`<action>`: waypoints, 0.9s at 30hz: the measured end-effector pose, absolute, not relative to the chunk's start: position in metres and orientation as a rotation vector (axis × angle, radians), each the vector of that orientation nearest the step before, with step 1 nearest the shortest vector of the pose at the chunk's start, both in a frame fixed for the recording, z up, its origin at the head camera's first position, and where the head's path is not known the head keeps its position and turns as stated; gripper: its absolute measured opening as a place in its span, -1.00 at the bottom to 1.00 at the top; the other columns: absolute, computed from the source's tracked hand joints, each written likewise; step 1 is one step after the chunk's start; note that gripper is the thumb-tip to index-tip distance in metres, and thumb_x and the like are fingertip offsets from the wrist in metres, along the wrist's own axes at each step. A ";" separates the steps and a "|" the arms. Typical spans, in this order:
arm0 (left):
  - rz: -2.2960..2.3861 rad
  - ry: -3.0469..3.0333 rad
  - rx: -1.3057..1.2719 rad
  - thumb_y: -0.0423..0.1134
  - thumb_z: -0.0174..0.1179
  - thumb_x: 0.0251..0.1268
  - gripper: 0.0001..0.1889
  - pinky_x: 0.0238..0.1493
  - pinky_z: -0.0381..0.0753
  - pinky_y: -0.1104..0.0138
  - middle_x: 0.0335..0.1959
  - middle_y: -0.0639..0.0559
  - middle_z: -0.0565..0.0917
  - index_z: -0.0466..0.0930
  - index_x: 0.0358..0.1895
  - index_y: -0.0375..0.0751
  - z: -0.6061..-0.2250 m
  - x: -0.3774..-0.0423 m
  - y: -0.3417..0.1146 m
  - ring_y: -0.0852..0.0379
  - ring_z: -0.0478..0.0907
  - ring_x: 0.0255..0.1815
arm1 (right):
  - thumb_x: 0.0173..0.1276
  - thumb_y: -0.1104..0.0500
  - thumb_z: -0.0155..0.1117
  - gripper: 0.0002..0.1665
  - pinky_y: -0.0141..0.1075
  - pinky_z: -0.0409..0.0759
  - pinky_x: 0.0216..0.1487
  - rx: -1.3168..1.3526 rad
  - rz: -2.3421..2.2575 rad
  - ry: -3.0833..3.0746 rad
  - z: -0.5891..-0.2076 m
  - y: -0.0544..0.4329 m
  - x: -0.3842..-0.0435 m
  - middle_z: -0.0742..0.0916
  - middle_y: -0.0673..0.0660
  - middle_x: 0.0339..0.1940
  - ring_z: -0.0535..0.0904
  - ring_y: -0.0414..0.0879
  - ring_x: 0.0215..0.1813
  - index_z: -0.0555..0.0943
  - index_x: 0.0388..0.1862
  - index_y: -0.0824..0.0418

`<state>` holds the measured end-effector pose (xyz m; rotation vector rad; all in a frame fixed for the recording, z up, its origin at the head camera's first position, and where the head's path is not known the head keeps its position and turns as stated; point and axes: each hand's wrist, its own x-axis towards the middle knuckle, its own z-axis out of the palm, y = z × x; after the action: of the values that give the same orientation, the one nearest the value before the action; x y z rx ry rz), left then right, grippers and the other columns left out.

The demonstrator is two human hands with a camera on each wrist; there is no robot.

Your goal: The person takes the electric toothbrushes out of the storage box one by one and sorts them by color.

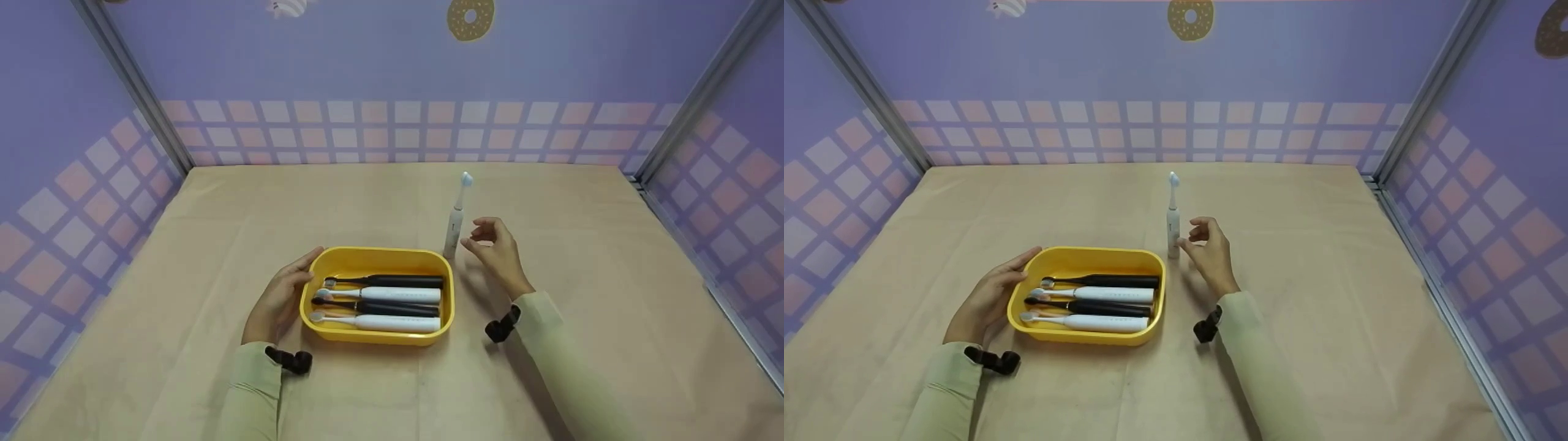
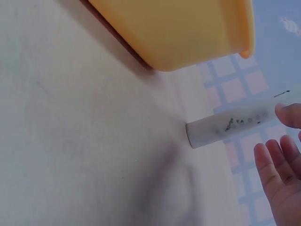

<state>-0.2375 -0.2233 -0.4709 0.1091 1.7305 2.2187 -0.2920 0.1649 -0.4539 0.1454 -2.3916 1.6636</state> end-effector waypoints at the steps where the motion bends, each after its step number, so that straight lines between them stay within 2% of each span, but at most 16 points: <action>1: 2.218 1.734 0.110 -0.42 -0.27 0.46 -0.39 0.45 0.19 0.34 0.58 0.06 -0.01 -0.04 0.55 -0.10 -0.471 -0.237 -0.223 0.12 -0.06 0.57 | 0.21 0.29 0.36 -0.51 -0.45 0.58 0.00 0.155 1.658 -2.385 -0.453 0.165 -0.291 0.62 0.25 -0.12 0.57 0.02 -0.02 0.46 0.12 0.33; 4: 2.222 1.735 0.116 -0.42 -0.28 0.46 -0.39 0.41 0.24 0.39 0.58 0.05 0.00 -0.04 0.55 -0.10 -0.471 -0.237 -0.223 0.11 -0.04 0.57 | 0.22 0.28 0.35 -0.53 -0.55 0.57 -0.09 0.178 1.656 -2.384 -0.450 0.164 -0.288 0.62 0.21 -0.16 0.57 -0.04 -0.07 0.48 0.09 0.35; 13: 2.209 1.739 0.162 -0.43 -0.26 0.46 -0.38 0.40 0.26 0.39 0.58 0.02 -0.03 -0.09 0.56 -0.13 -0.472 -0.237 -0.225 0.06 -0.05 0.57 | 0.28 0.22 0.31 -0.70 -0.54 0.58 -0.09 0.286 1.651 -2.422 -0.437 0.163 -0.279 0.67 0.16 -0.20 0.58 -0.12 -0.13 0.61 -0.02 0.29; 18: 2.218 1.734 0.158 -0.44 -0.25 0.45 -0.37 0.44 0.19 0.35 0.58 0.01 -0.02 -0.08 0.55 -0.14 -0.471 -0.237 -0.224 0.07 -0.06 0.57 | 0.29 0.20 0.32 -0.66 -0.52 0.59 -0.08 0.398 1.633 -2.452 -0.430 0.163 -0.276 0.70 0.19 -0.15 0.61 -0.13 -0.12 0.62 0.01 0.33; 21: 2.221 1.727 0.159 -0.44 -0.26 0.44 -0.37 0.46 0.15 0.32 0.58 0.01 -0.02 -0.08 0.55 -0.15 -0.471 -0.237 -0.224 0.08 -0.07 0.58 | 0.28 0.18 0.33 -0.63 -0.46 0.61 -0.03 0.465 1.624 -2.486 -0.425 0.161 -0.274 0.70 0.19 -0.10 0.62 -0.09 -0.07 0.62 0.04 0.31; 27: 2.213 1.726 0.154 -0.44 -0.27 0.44 -0.37 0.45 0.18 0.33 0.58 0.03 -0.02 -0.08 0.55 -0.13 -0.471 -0.237 -0.224 0.09 -0.05 0.57 | 0.28 0.15 0.34 -0.60 -0.21 0.65 0.07 0.603 1.631 -2.550 -0.414 0.155 -0.271 0.71 0.22 -0.05 0.64 0.00 -0.03 0.62 0.08 0.26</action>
<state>-0.2370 -0.2239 -0.4709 0.1535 1.7256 2.2132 -0.2707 0.1554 -0.4144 0.6028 -2.5500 1.6309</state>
